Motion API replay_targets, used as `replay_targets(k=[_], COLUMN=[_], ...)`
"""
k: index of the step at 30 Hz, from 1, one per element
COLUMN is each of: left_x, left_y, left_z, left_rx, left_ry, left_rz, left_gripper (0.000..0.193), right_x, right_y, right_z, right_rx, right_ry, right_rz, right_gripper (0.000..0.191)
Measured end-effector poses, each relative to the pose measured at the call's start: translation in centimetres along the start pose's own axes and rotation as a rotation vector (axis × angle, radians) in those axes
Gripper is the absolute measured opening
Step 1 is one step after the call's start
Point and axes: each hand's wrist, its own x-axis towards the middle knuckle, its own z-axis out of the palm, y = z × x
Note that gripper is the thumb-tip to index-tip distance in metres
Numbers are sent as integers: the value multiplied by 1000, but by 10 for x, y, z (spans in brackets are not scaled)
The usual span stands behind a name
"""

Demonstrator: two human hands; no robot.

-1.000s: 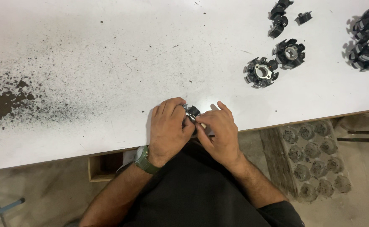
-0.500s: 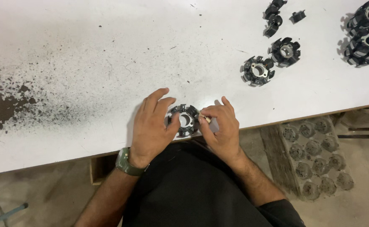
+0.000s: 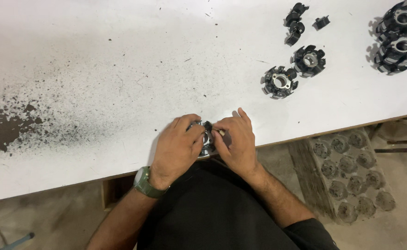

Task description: The person sits at a white workbench disassembling small black plastic wheel-hub-like components one at a time. They hold each unit, pry it apart using a small pointed blade-like tool, separate the inner metal hub from the outer plastic parts, and set the pieces aside in a growing pile of disassembled parts.

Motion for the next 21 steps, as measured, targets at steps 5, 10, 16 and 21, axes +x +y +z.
replay_targets(k=[5,10,16,21], left_x=[3,-1,-4,-6], left_y=[3,-1,-3,-5], left_z=[4,7,8,9], left_rx=[-90,-106,-148,-151], left_ry=[-41,-42,-4,-14], left_rz=[-241,-240,-219,-243], left_gripper=[11,10,11,11], right_x=[-4,-9,-7,-8], right_y=[1,4,4,1], right_z=[-3,-1,3,2], right_rx=[52,53,46,43], right_ry=[10,-35,-40,-11], right_rz=[-80,-119,-119,-130], right_gripper=[25,28,27,26])
